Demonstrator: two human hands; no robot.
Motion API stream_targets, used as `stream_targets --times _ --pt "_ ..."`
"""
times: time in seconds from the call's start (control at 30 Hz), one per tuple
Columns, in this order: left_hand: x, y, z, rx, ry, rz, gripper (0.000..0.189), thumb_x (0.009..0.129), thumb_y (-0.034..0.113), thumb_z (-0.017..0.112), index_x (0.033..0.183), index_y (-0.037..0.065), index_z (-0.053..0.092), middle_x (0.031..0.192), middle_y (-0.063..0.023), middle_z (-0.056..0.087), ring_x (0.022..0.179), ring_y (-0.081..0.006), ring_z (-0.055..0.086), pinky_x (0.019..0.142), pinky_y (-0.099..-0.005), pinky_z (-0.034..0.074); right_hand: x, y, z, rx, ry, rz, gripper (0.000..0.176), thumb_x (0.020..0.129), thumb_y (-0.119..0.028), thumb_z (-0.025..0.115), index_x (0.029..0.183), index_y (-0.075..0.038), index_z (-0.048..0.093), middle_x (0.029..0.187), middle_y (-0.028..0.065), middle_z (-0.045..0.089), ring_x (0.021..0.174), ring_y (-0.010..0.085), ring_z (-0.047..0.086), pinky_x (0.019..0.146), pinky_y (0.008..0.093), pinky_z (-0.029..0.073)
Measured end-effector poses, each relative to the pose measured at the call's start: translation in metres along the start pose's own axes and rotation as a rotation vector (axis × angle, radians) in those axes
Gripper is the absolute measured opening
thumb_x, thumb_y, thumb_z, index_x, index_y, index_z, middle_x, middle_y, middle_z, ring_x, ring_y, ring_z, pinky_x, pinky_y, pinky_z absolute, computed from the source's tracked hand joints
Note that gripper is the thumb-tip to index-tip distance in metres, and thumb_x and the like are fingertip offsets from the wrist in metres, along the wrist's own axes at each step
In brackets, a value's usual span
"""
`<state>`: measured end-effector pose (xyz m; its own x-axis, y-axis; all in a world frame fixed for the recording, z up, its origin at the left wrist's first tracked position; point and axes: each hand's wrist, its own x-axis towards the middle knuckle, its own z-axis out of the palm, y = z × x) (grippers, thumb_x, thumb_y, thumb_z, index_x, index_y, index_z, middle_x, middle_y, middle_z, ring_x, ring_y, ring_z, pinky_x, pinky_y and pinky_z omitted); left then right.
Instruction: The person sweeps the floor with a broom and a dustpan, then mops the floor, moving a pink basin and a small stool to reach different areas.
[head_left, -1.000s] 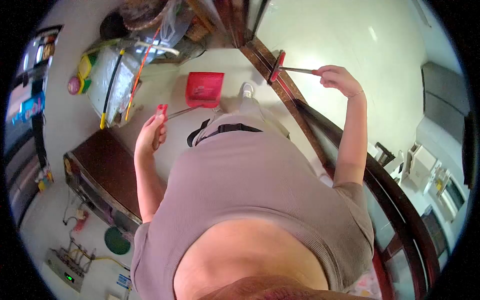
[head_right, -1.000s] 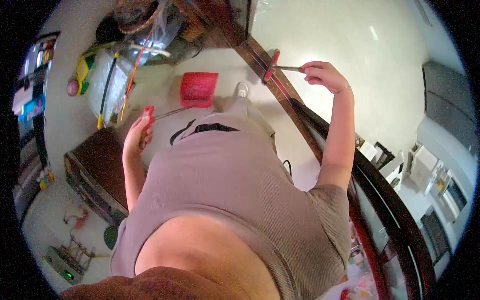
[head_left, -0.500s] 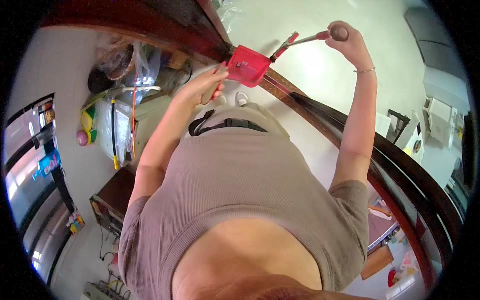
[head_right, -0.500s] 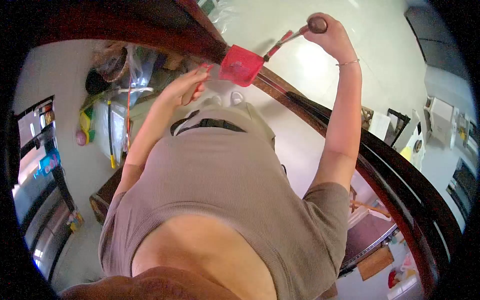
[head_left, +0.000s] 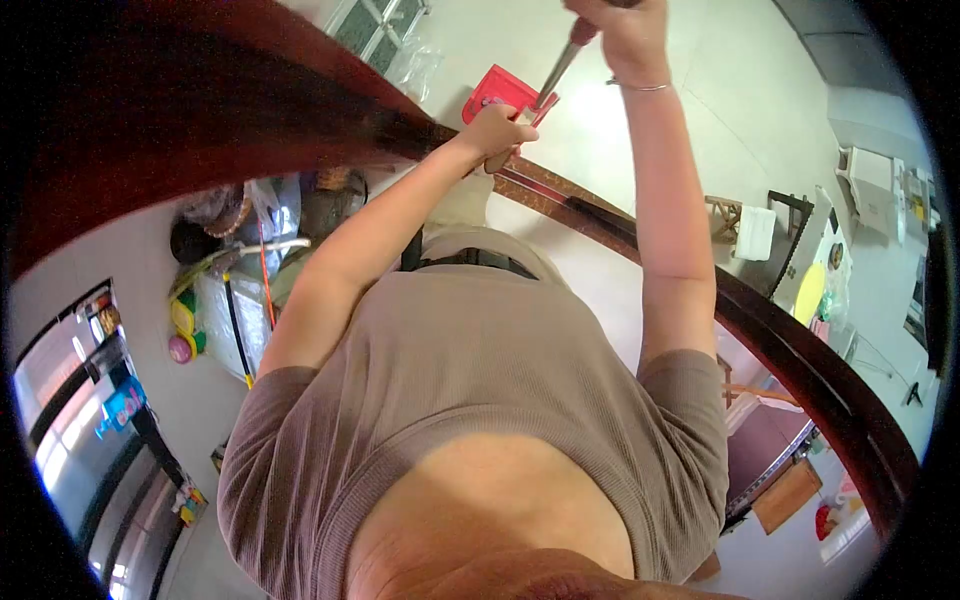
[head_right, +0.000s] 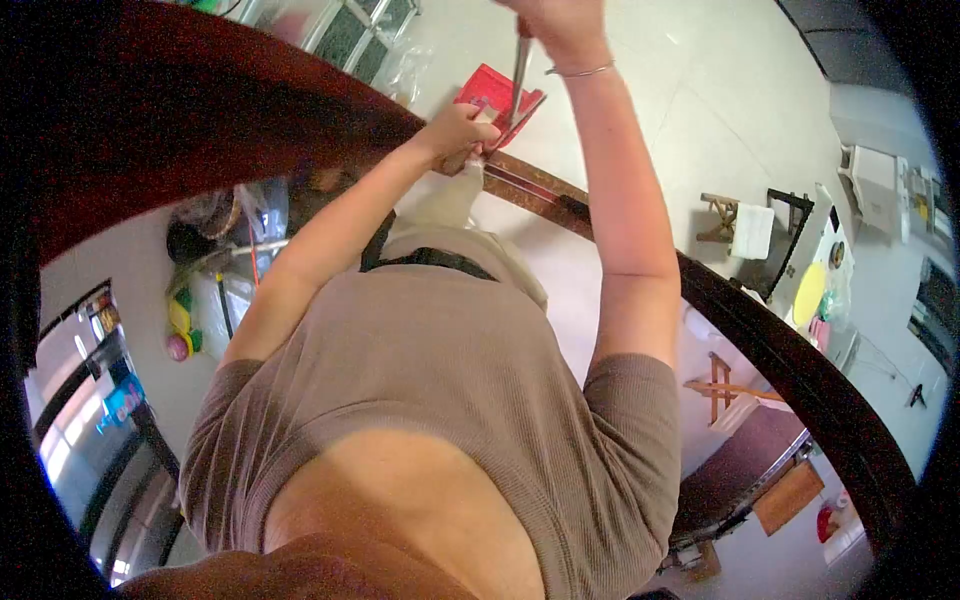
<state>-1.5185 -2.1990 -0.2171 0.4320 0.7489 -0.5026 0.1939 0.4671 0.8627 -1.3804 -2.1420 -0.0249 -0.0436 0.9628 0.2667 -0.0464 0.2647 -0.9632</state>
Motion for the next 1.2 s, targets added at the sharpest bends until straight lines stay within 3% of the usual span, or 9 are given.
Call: stream_targets --times 0.3,0.43,0.6,0.67,0.83,0.9,1.07,1.13,1.2 --pt "0.088 0.067 -0.034 0.271 0.177 0.425 0.022 0.068 0.015 0.057 0.081 -0.003 0.058 0.062 -0.0166 0.059 0.051 -0.0235 0.06 0.049 -0.0342 0.048 0.09 0.024 0.009 0.026 -0.14 -0.005 0.018 0.063 0.004 0.064 0.073 -0.006 0.052 0.067 -0.0023 0.051 0.061 0.0068 0.047 0.056 0.0229 0.04" --pt "0.116 0.105 -0.044 0.222 0.224 0.245 0.025 0.068 0.016 0.059 0.085 -0.002 0.058 0.066 -0.019 0.06 0.057 -0.0268 0.061 0.056 -0.0368 0.049 0.138 0.037 0.0 -0.131 -0.035 0.023 0.018 0.062 0.004 0.064 0.073 -0.005 0.052 0.066 -0.0019 0.051 0.06 0.0068 0.047 0.056 0.0229 0.04" --pt "0.164 0.144 -0.071 0.155 0.245 0.109 0.054 0.066 0.013 0.06 0.117 0.0 0.048 0.082 -0.0167 0.062 0.062 -0.0247 0.061 0.06 -0.0351 0.049 0.195 0.052 -0.033 -0.079 -0.049 0.03 0.019 0.064 0.002 0.064 0.079 -0.005 0.055 0.07 -0.0003 0.055 0.065 0.0081 0.051 0.06 0.0241 0.043" --pt "0.197 0.147 -0.082 0.234 0.228 0.265 0.066 0.066 0.01 0.058 0.128 0.0 0.038 0.087 -0.0168 0.061 0.071 -0.0244 0.061 0.065 -0.0339 0.049 0.22 0.067 -0.045 -0.082 -0.026 -0.024 0.018 0.065 0.002 0.063 0.08 -0.004 0.056 0.071 0.0002 0.056 0.064 0.0078 0.052 0.059 0.0229 0.043" --pt "0.264 0.188 -0.081 0.139 0.142 0.393 0.066 0.064 0.009 0.057 0.127 0.003 0.039 0.091 -0.0171 0.059 0.076 -0.0248 0.06 0.07 -0.0328 0.047 0.287 0.083 -0.082 -0.079 -0.013 -0.107 0.018 0.061 -0.002 0.068 0.075 -0.004 0.057 0.07 -0.0004 0.058 0.065 0.0061 0.052 0.062 0.0224 0.046" --pt "0.284 0.224 -0.077 0.194 0.131 0.166 0.063 0.065 0.009 0.056 0.126 0.003 0.04 0.093 -0.0168 0.059 0.071 -0.0245 0.061 0.066 -0.033 0.048 0.32 0.087 -0.097 -0.022 -0.036 -0.042 0.019 0.06 -0.002 0.066 0.076 -0.003 0.056 0.069 -0.001 0.057 0.065 0.0058 0.051 0.061 0.0224 0.045" --pt "0.386 0.285 -0.079 0.282 0.233 0.313 0.055 0.066 0.008 0.055 0.119 0.002 0.043 0.093 -0.0159 0.059 0.07 -0.0266 0.06 0.066 -0.0338 0.048 0.413 0.102 -0.153 0.033 -0.09 0.003 0.022 0.058 0.0 0.065 0.076 -0.003 0.053 0.065 -0.0032 0.051 0.061 0.0052 0.045 0.056 0.0208 0.04" --pt "0.402 0.344 -0.072 0.204 0.16 0.102 0.043 0.065 0.004 0.053 0.108 -0.001 0.049 0.09 -0.0148 0.058 0.07 -0.0267 0.06 0.064 -0.035 0.048 0.446 0.097 -0.178 0.042 -0.123 0.008 0.022 0.056 0.004 0.063 0.073 -0.004 0.051 0.065 -0.0018 0.051 0.06 0.0058 0.046 0.055 0.0208 0.039" --pt "0.449 0.366 -0.072 0.296 0.116 0.321 0.039 0.065 0.003 0.052 0.104 -0.001 0.05 0.089 -0.0147 0.058 0.063 -0.0246 0.058 0.057 -0.0343 0.047 0.486 0.101 -0.201 0.028 -0.132 -0.039 0.022 0.054 0.007 0.061 0.071 -0.004 0.05 0.065 -0.0003 0.052 0.06 0.0062 0.047 0.054 0.0206 0.039"
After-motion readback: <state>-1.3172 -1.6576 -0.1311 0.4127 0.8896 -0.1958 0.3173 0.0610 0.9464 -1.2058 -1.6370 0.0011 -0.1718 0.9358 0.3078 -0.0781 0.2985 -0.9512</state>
